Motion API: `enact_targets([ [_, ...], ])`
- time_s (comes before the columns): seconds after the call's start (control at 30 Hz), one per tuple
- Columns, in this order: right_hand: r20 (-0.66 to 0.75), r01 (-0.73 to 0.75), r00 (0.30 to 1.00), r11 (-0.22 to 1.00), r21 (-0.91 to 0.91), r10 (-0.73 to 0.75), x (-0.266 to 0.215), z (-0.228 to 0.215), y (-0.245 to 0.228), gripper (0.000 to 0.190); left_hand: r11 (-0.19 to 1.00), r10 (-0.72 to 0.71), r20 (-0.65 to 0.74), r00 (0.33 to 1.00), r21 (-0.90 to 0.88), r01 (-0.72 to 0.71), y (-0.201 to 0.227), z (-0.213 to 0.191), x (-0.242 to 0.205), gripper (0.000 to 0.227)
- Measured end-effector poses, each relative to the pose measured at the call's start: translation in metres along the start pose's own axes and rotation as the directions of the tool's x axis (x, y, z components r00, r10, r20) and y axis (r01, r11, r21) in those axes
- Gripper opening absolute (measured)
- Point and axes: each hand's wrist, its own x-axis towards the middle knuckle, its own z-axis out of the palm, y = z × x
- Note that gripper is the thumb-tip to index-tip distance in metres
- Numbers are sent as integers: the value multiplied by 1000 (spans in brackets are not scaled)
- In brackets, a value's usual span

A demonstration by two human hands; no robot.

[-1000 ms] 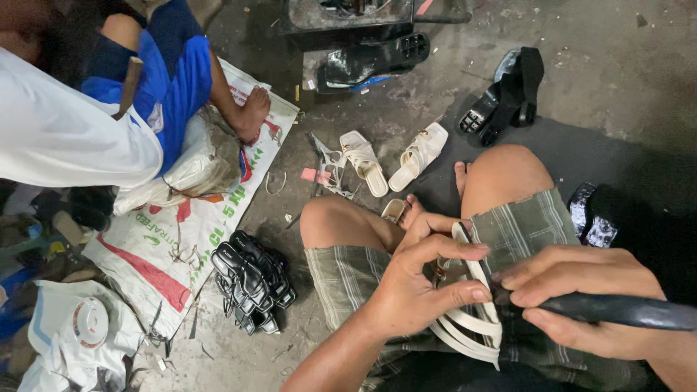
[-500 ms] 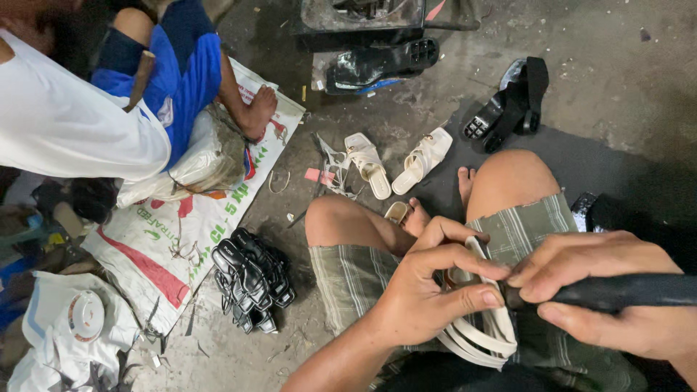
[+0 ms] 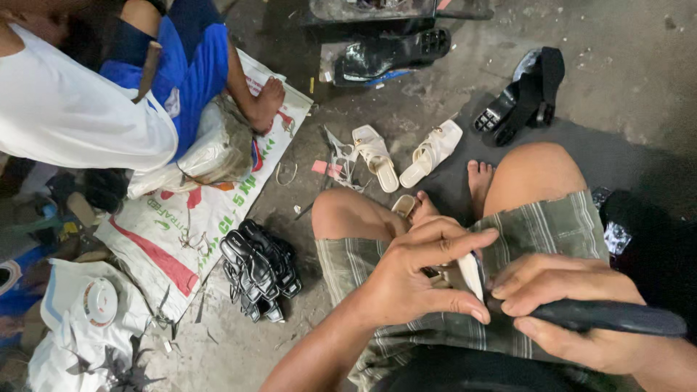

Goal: The person sits on the floor and repairs white sandals by attaching black insoles. They heat the insoles over a small gas burner, press them into the sandals, and use a hammer to secure the attachment. The process is repeated for multiple sandals.

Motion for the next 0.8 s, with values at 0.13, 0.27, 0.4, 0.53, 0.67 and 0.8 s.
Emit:
enact_targets([
  [0.13,32,-91,995,995,36,90,-12,4,14,15,1000,-8,54,998,-18,9,-19,8,-14,70],
  [0.27,8,-120,993,990,75,120,-28,15,26,16,1000,-9,51,999,-15,9,-31,23,-25,64],
  [0.4,15,-131,991,981,142,130,-39,17,34,18,996,-54,79,995,-60,59,-35,32,-38,50],
  [0.53,13,-201,980,975,92,201,-51,20,36,17,991,-62,119,991,-115,75,-37,40,-44,42],
  [0.67,83,-209,976,972,110,201,-65,19,38,18,944,-113,61,992,-305,127,-39,49,-49,31],
  [0.8,54,-236,971,967,99,231,-76,22,37,17,927,-58,97,994,-364,90,-44,56,-54,20],
])
